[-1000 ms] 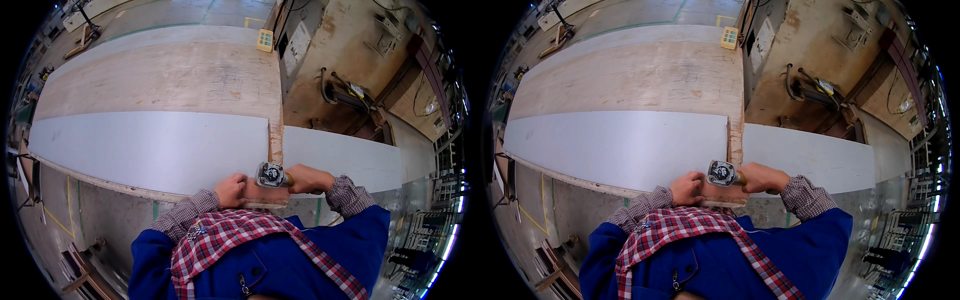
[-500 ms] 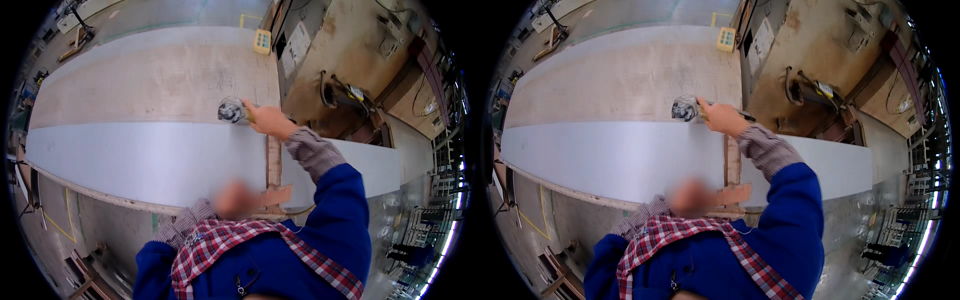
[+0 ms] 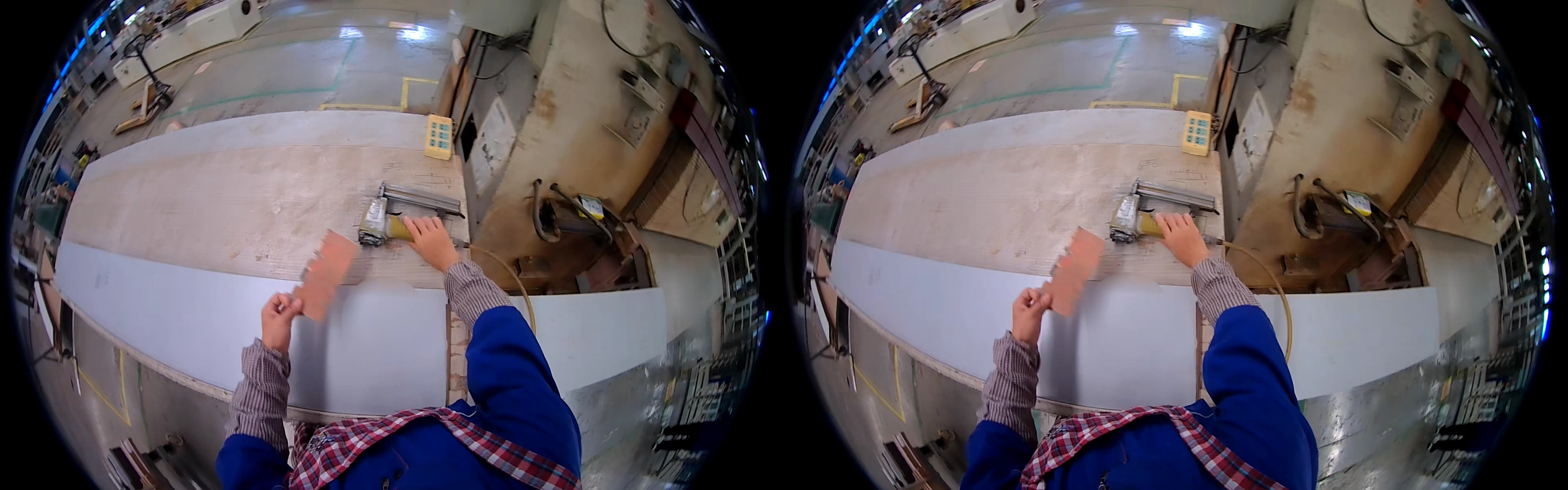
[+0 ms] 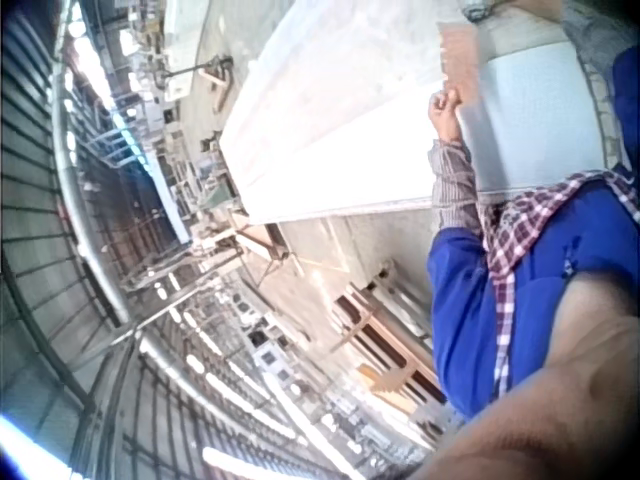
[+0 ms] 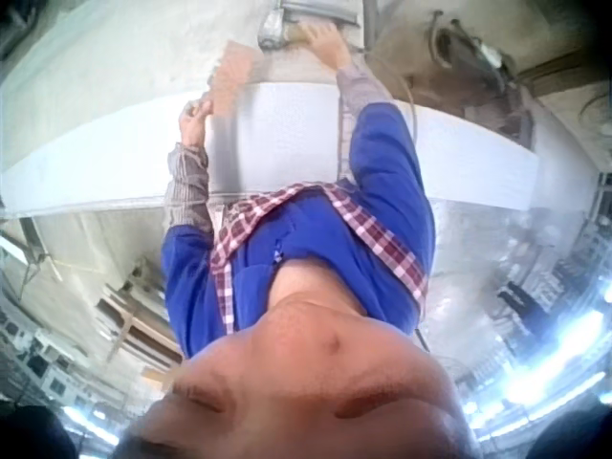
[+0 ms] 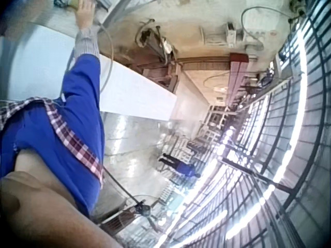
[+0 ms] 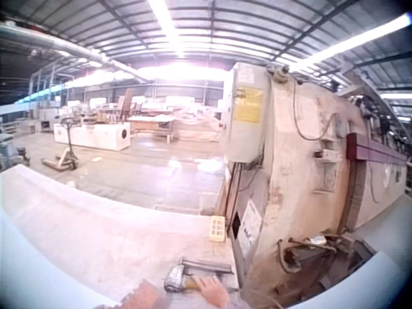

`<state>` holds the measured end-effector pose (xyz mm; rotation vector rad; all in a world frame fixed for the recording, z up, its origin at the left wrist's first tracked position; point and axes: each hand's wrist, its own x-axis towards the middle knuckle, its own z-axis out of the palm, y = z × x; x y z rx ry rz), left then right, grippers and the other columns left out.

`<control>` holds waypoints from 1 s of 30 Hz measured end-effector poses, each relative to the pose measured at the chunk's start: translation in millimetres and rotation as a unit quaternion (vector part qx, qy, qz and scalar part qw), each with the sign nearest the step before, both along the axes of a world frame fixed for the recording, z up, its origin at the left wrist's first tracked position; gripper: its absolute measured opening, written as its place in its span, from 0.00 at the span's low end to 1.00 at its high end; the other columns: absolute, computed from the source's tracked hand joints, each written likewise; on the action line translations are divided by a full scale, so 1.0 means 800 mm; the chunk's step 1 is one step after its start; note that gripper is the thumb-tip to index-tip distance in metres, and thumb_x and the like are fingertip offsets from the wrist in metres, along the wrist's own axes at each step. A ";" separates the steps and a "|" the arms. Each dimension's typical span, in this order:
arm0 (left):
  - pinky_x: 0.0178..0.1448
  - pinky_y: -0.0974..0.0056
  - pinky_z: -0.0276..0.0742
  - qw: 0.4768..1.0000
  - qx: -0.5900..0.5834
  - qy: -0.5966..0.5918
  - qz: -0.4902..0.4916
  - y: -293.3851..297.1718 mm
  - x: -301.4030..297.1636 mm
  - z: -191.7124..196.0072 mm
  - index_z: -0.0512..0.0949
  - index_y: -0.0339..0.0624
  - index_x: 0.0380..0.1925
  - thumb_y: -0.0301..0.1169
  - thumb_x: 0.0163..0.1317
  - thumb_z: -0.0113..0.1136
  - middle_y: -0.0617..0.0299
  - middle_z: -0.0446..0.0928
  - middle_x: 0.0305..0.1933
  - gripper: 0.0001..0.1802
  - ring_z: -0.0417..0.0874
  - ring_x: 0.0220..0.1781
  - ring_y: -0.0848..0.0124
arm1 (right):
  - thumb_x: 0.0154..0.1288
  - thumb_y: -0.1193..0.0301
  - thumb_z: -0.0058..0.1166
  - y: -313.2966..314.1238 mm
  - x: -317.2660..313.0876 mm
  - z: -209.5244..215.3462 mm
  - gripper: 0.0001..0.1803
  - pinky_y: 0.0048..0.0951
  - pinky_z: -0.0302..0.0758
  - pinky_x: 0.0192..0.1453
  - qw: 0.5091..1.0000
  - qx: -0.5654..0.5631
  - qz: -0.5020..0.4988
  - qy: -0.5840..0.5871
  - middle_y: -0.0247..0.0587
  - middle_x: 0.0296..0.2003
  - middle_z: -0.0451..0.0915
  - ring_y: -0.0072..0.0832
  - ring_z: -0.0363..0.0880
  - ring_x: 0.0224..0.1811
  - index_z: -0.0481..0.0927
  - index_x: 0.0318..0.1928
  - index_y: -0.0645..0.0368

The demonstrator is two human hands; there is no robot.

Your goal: The person assembles long wooden panels by aligning them on a workbench and securing them with a pneumatic nail gun. They repeatedly position the panels, use a small block as a guide, and drive nails along the edges to join the pieces.

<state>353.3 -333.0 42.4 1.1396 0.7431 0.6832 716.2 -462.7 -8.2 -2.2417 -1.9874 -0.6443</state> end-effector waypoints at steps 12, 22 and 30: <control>0.49 0.58 0.73 0.922 0.295 0.249 -0.025 0.079 0.096 -0.113 0.71 0.33 0.45 0.42 0.56 0.59 0.49 0.71 0.46 0.24 0.76 0.46 0.59 | 0.53 0.65 0.57 -0.296 -0.314 0.026 0.37 0.42 0.60 0.60 0.760 0.081 -0.377 0.522 0.63 0.51 0.64 0.51 0.62 0.55 0.55 0.58 0.73; 0.50 0.56 0.70 0.683 0.458 0.430 -0.372 0.018 0.136 -0.031 0.73 0.33 0.42 0.64 0.54 0.45 0.46 0.76 0.41 0.40 0.76 0.45 0.53 | 0.52 0.58 0.58 -0.252 -0.340 0.036 0.49 0.46 0.60 0.60 0.674 0.071 -0.495 0.544 0.74 0.54 0.59 0.59 0.59 0.57 0.43 0.61 0.77; 0.39 0.58 0.76 0.689 0.395 0.432 -0.427 0.048 0.126 -0.027 0.81 0.34 0.28 0.70 0.46 0.49 0.49 0.79 0.27 0.43 0.81 0.31 0.58 | 0.56 0.61 0.55 -0.265 -0.327 0.040 0.34 0.36 0.64 0.57 0.751 0.159 -0.419 0.485 0.58 0.46 0.71 0.47 0.69 0.51 0.62 0.56 0.73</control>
